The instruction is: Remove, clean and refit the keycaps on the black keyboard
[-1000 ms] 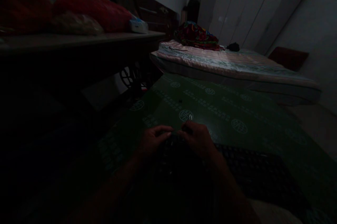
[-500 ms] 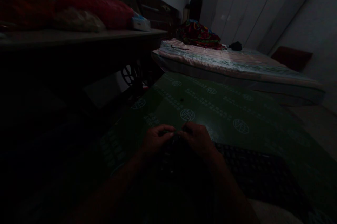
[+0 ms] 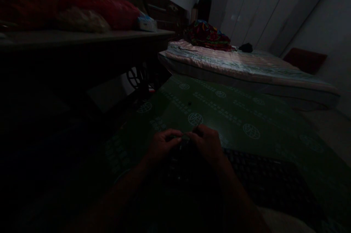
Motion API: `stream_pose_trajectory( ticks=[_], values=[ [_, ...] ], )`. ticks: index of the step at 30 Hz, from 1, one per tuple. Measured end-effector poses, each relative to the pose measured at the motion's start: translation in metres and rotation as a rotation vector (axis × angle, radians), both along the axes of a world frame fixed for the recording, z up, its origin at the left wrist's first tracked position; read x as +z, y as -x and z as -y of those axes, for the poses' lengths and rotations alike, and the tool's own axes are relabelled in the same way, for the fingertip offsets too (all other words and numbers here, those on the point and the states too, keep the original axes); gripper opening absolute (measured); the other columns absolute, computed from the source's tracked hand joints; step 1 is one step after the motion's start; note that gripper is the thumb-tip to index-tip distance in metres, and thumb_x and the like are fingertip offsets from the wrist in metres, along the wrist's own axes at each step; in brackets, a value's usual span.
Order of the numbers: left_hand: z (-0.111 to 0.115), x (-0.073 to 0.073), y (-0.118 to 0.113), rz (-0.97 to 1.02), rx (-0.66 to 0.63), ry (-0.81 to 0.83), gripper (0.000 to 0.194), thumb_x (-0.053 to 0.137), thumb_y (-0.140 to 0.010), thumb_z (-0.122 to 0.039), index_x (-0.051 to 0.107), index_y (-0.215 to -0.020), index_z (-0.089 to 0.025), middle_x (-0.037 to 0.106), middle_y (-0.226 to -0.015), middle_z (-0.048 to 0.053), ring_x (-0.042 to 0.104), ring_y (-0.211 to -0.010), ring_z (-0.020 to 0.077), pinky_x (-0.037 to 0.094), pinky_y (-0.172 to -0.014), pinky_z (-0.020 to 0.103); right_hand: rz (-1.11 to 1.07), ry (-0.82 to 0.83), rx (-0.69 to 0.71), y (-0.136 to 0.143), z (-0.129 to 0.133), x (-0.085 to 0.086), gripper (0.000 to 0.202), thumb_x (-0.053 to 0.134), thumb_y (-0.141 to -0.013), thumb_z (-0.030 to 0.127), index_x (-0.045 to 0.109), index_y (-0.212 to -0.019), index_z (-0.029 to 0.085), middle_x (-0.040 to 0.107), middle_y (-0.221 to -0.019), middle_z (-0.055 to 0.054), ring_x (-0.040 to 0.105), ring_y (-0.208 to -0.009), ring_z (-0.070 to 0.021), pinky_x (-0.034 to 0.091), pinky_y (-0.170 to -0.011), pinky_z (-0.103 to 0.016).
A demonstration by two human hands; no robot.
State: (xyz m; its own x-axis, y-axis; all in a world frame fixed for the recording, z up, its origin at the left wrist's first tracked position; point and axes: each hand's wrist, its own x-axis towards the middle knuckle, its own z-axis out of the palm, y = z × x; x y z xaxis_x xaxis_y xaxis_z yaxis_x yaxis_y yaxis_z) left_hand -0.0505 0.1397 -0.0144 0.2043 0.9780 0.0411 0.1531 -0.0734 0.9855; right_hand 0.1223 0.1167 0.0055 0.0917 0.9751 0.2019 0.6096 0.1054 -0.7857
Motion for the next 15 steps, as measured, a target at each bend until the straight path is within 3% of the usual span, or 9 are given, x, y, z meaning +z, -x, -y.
stream_pose_trajectory(
  ticks=[9,15],
  values=[
    [-0.002,0.001,0.0,-0.012,-0.017,-0.028,0.012,0.066,-0.063,-0.021,0.072,-0.074,-0.021,0.071,-0.081,0.003,0.064,-0.077,0.0189,0.048,-0.07,0.028,-0.019,-0.067,-0.065,0.01,0.0,-0.007,0.025,0.061,-0.077,0.042,0.067,-0.073,0.018,0.068,-0.069,-0.003,0.06,-0.062,-0.0158,0.041,-0.055,-0.024],
    [-0.004,-0.002,0.001,-0.034,-0.019,-0.083,0.01,0.069,-0.061,-0.018,0.071,-0.071,-0.02,0.07,-0.086,0.005,0.064,-0.088,0.0214,0.046,-0.082,0.032,-0.004,-0.013,-0.134,0.016,0.001,-0.005,0.026,0.061,-0.076,0.041,0.063,-0.064,0.018,0.064,-0.058,-0.001,0.057,-0.054,-0.0142,0.037,-0.05,-0.023]
  ],
)
